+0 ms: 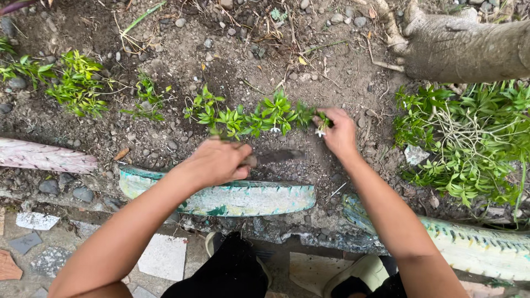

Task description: The person clears debris and weeds from a garden bed by hand and using a tool, gathering up plant matter and small stones.

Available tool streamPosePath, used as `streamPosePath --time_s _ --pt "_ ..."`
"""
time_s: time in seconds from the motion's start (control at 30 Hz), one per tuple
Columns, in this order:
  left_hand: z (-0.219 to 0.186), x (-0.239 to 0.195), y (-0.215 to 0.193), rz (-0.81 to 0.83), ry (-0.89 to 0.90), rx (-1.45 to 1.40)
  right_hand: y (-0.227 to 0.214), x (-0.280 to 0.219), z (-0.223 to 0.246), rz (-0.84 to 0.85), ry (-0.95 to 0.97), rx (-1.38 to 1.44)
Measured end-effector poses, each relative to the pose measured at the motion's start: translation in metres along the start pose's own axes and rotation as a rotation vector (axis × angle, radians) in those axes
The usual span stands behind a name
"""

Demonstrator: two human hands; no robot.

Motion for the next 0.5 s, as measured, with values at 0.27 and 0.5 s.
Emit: streamPosePath --time_s 0.27,0.5 --pt "-0.041 -0.015 -0.013 -0.031 -0.201 0.169 0.004 0.007 -0.041 0.095 0.201 0.297" --pt "-0.062 -0.013 -0.03 -0.193 -0.172 0.171 0.0 0.004 -0.039 0.064 -0.104 0.217"
Point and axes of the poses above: each hand's wrist, its own x-axis towards the middle knuckle, its own y-axis out of the palm, z = x × y, the point moved 6 cm from there along x, towards the middle knuckle, and after that the axes turned 15 degrees about z, right-handed, at the moved point
